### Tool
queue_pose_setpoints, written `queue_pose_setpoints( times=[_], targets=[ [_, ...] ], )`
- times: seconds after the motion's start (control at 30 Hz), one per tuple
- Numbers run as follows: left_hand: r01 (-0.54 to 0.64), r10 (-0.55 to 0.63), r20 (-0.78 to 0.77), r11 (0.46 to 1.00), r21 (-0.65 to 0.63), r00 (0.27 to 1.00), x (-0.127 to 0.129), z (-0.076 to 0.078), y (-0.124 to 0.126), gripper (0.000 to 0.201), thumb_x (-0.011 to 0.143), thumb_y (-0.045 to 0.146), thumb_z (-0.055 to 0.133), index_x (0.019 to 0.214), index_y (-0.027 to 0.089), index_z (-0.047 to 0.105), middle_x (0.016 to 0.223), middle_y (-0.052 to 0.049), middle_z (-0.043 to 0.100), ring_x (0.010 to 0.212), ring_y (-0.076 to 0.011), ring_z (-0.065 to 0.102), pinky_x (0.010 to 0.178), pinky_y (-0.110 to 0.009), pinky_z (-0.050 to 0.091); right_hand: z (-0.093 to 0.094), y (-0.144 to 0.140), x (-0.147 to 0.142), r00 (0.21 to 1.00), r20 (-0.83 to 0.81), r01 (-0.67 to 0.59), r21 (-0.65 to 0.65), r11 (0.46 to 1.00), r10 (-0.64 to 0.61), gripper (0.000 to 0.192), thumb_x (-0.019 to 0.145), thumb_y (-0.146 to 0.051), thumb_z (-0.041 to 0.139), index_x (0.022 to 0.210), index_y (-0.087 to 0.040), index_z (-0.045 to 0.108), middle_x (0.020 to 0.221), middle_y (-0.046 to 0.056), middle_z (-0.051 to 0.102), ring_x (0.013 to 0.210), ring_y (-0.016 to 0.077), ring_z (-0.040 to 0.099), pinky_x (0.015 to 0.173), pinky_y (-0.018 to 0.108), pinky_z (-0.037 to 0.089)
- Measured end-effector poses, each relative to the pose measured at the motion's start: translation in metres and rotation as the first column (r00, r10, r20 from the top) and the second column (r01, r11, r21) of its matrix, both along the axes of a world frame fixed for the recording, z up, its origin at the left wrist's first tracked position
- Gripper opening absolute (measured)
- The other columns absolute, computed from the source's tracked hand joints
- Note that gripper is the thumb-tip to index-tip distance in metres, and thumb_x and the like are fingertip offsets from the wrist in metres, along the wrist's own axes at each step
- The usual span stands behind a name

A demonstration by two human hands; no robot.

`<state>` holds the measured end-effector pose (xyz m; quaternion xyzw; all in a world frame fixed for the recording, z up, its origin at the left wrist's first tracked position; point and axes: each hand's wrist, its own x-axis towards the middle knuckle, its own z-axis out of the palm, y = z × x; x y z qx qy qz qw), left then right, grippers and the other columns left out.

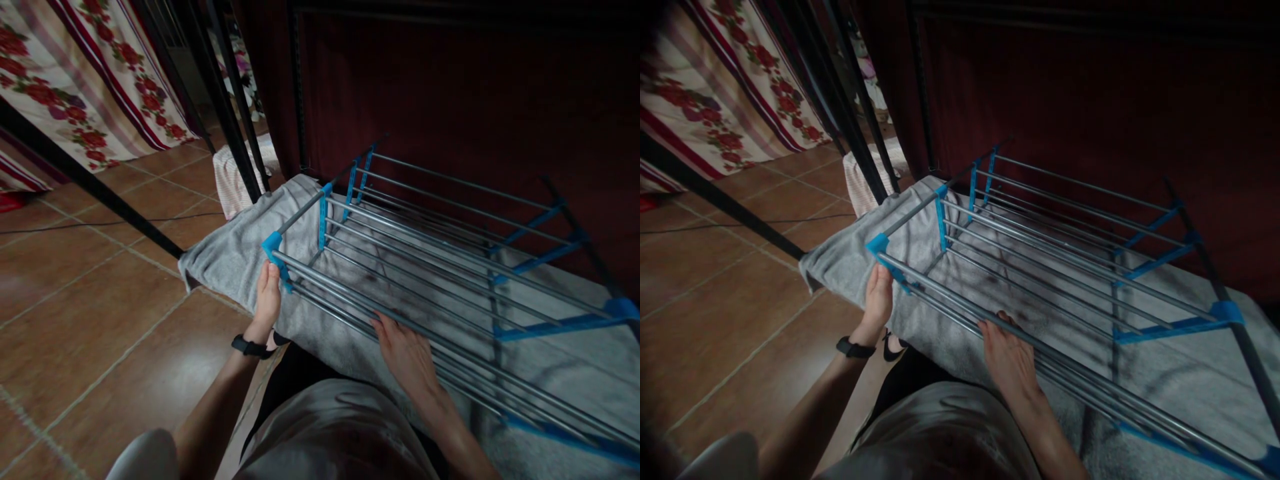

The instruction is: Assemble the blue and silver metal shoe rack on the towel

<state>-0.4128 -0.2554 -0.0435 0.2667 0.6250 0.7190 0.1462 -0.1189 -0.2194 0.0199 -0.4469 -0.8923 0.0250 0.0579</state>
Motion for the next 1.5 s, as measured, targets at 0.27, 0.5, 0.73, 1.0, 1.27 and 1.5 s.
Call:
queue_pose_setpoints(
  times=[0.27,0.5,0.73,1.0,1.27,1.5],
  targets=[
    [-0.012,0.01,-0.187,1.0,-0.011,0.982,0.006,0.01,-0.005,0.046,0.091,0.065,0.051,0.093,0.021,0.067,0.093,-0.006,0.064,0.09,-0.0207,0.057,0.087,-0.033,0.048,0.011,0.003,-0.008,0.998,0.04,-0.035,-0.1,0.994,0.04,0.036,0.106,-0.034,0.035,0.117,-0.022,0.067,0.108,0.008,0.076,0.095,0.0214,0.072,0.078,0.029,0.049],
    [0.007,-0.017,-0.241,0.999,-0.041,0.97,0.002,0.009,-0.006,0.048,0.09,0.065,0.053,0.097,0.02,0.068,0.089,-0.005,0.065,0.088,-0.0213,0.057,0.086,-0.034,0.047,0.022,0.008,-0.066,0.986,-0.04,-0.167,-0.22,0.961,0.163,0.038,0.104,-0.032,0.037,0.13,-0.019,0.06,0.111,0.01,0.075,0.103,0.0236,0.07,0.082,0.029,0.05],
    [0.052,-0.055,-0.135,0.998,-0.028,0.989,-0.001,0.008,-0.007,0.045,0.087,0.064,0.059,0.096,0.021,0.068,0.091,-0.004,0.065,0.086,-0.0201,0.056,0.083,-0.032,0.047,0.03,0.015,-0.153,0.944,-0.194,-0.312,-0.265,0.913,0.266,0.039,0.101,-0.033,0.044,0.136,-0.019,0.053,0.125,0.01,0.067,0.106,0.0211,0.067,0.086,0.028,0.05],
    [0.174,-0.211,0.22,0.969,0.178,0.952,-0.011,-0.008,-0.003,0.038,0.078,0.055,0.074,0.094,0.02,0.072,0.095,-0.004,0.067,0.086,-0.0174,0.061,0.084,-0.03,0.05,0.025,0.026,-0.192,0.94,-0.234,-0.317,-0.338,0.886,0.248,0.044,0.1,-0.055,0.042,0.13,-0.026,0.055,0.116,0.006,0.068,0.098,0.0203,0.068,0.081,0.029,0.05],
    [0.208,-0.317,0.358,0.928,0.31,0.878,-0.009,-0.01,0.0,0.033,0.076,0.045,0.079,0.097,0.021,0.071,0.093,-0.003,0.069,0.087,-0.0172,0.064,0.088,-0.032,0.051,0.03,0.032,-0.202,0.942,-0.241,-0.312,-0.386,0.868,0.231,0.046,0.101,-0.053,0.041,0.129,-0.02,0.056,0.116,0.007,0.071,0.102,0.0194,0.068,0.082,0.026,0.049],
    [0.156,-0.297,0.41,0.926,0.344,0.862,-0.007,-0.015,0.003,0.018,0.079,0.033,0.074,0.092,0.022,0.068,0.091,-0.001,0.068,0.081,-0.0154,0.062,0.086,-0.03,0.051,0.022,0.032,-0.205,0.94,-0.205,-0.327,-0.321,0.888,0.272,0.044,0.103,-0.052,0.035,0.128,-0.026,0.06,0.102,0.005,0.074,0.09,0.0215,0.07,0.079,0.031,0.05]
  ],
)
